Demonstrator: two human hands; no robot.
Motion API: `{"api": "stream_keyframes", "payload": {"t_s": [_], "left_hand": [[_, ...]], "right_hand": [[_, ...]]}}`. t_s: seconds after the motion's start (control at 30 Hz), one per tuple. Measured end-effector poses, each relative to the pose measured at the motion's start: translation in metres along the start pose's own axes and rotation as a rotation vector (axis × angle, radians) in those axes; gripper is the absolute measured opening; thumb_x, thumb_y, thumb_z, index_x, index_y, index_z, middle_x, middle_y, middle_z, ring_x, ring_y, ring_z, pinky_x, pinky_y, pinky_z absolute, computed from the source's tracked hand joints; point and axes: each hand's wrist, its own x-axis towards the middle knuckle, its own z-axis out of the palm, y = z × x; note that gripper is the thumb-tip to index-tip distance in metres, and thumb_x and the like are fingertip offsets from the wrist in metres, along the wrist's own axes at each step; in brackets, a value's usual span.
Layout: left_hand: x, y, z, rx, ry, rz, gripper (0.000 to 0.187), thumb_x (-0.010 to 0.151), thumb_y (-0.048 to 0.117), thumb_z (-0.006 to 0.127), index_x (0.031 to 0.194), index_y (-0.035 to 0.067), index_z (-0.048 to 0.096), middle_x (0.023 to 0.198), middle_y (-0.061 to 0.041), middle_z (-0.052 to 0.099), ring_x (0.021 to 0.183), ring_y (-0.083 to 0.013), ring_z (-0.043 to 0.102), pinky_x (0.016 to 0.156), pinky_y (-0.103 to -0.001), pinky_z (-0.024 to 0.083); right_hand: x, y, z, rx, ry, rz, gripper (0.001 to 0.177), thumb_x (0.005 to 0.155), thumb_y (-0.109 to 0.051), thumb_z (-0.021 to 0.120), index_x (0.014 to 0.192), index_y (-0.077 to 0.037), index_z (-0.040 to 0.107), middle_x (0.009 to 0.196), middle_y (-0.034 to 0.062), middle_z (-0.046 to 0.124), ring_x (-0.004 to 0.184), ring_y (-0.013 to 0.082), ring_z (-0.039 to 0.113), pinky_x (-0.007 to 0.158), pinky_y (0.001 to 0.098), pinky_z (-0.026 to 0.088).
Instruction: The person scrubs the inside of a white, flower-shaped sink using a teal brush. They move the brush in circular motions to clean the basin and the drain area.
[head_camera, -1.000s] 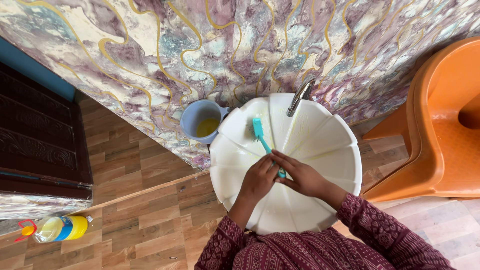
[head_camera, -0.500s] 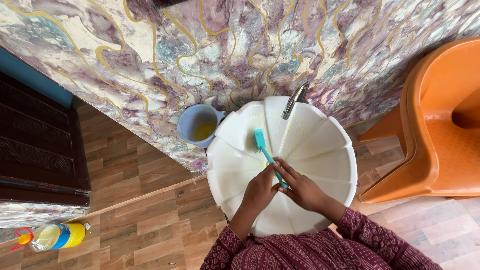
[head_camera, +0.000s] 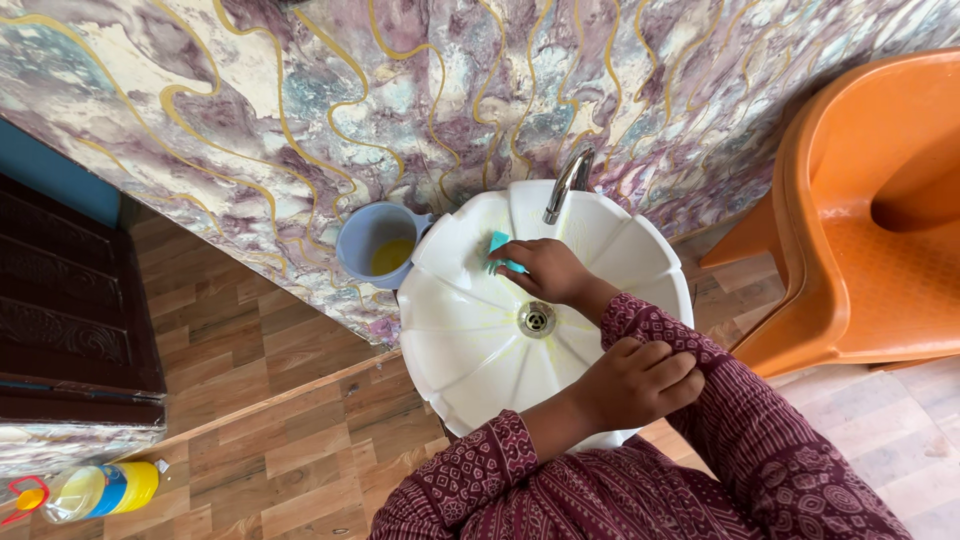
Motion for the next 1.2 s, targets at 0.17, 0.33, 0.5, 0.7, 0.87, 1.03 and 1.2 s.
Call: {"api": "stream_keyframes", "payload": {"t_s": [0.17, 0.33, 0.5, 0.7, 0.87, 1.03, 1.2], "left_hand": [[0.002, 0.017, 0.014, -0.457, 0.025, -0.211, 0.013, 0.103, 0.021, 0.070, 0.108, 0.011, 0.064, 0.117, -0.002, 0.064, 0.102, -0.0180, 0.063, 0.093, -0.033, 0.051], [0.012, 0.053, 0.004, -0.796, 0.069, -0.231, 0.011, 0.101, 0.015, 0.069, 0.108, 0.007, 0.064, 0.108, -0.006, 0.065, 0.102, -0.0226, 0.067, 0.092, -0.032, 0.057], [-0.030, 0.023, -0.013, -0.908, -0.101, -0.553, 0.010, 0.103, 0.016, 0.068, 0.102, 0.007, 0.068, 0.100, -0.006, 0.072, 0.094, -0.0251, 0.071, 0.087, -0.036, 0.057], [-0.087, -0.028, -0.033, -0.183, 0.395, -0.830, 0.032, 0.091, -0.002, 0.060, 0.123, 0.000, 0.058, 0.130, -0.019, 0.059, 0.122, -0.0372, 0.060, 0.105, -0.047, 0.050], [-0.098, -0.029, -0.048, -0.259, 0.054, -0.791, 0.046, 0.090, 0.001, 0.061, 0.135, 0.004, 0.060, 0.146, -0.019, 0.054, 0.129, -0.0368, 0.060, 0.106, -0.047, 0.049], [-0.102, -0.056, -0.025, -0.084, -0.014, -0.796, 0.035, 0.098, 0.019, 0.069, 0.130, 0.007, 0.063, 0.146, -0.017, 0.056, 0.127, -0.0368, 0.061, 0.103, -0.047, 0.051], [-0.122, -0.035, -0.017, 0.025, -0.059, -0.614, 0.032, 0.092, 0.032, 0.078, 0.112, 0.008, 0.068, 0.123, -0.013, 0.063, 0.108, -0.0338, 0.066, 0.092, -0.047, 0.054]], "right_hand": [[0.004, 0.011, -0.002, 0.037, 0.050, 0.024, 0.022, 0.103, -0.026, 0.060, 0.119, -0.014, 0.068, 0.105, 0.0116, 0.075, 0.083, 0.0349, 0.071, 0.076, 0.0453, 0.056], [0.010, 0.016, -0.005, 0.203, 0.182, 0.072, 0.022, 0.108, -0.028, 0.055, 0.120, -0.012, 0.064, 0.108, 0.0084, 0.077, 0.091, 0.0322, 0.075, 0.080, 0.0408, 0.058], [-0.002, 0.008, -0.015, 0.097, 0.035, 0.221, 0.026, 0.102, -0.031, 0.058, 0.118, -0.012, 0.067, 0.110, 0.0106, 0.074, 0.082, 0.0344, 0.072, 0.075, 0.0434, 0.057], [-0.056, -0.015, 0.003, -0.069, -0.090, 0.248, 0.029, 0.091, -0.033, 0.069, 0.113, -0.014, 0.070, 0.109, 0.0098, 0.072, 0.090, 0.0349, 0.071, 0.077, 0.0454, 0.057], [-0.101, -0.028, 0.033, -0.067, -0.188, 0.257, 0.040, 0.077, -0.025, 0.075, 0.115, -0.013, 0.069, 0.122, 0.0090, 0.066, 0.098, 0.0318, 0.071, 0.082, 0.0431, 0.059], [-0.085, 0.006, 0.042, 0.063, -0.093, 0.310, 0.058, 0.078, -0.015, 0.069, 0.136, -0.017, 0.066, 0.152, 0.0104, 0.055, 0.108, 0.0335, 0.071, 0.087, 0.0440, 0.058], [-0.118, -0.011, 0.047, 0.109, -0.079, 0.203, 0.062, 0.072, -0.015, 0.075, 0.133, -0.015, 0.066, 0.137, 0.0109, 0.064, 0.115, 0.0358, 0.069, 0.095, 0.0436, 0.057]]}}
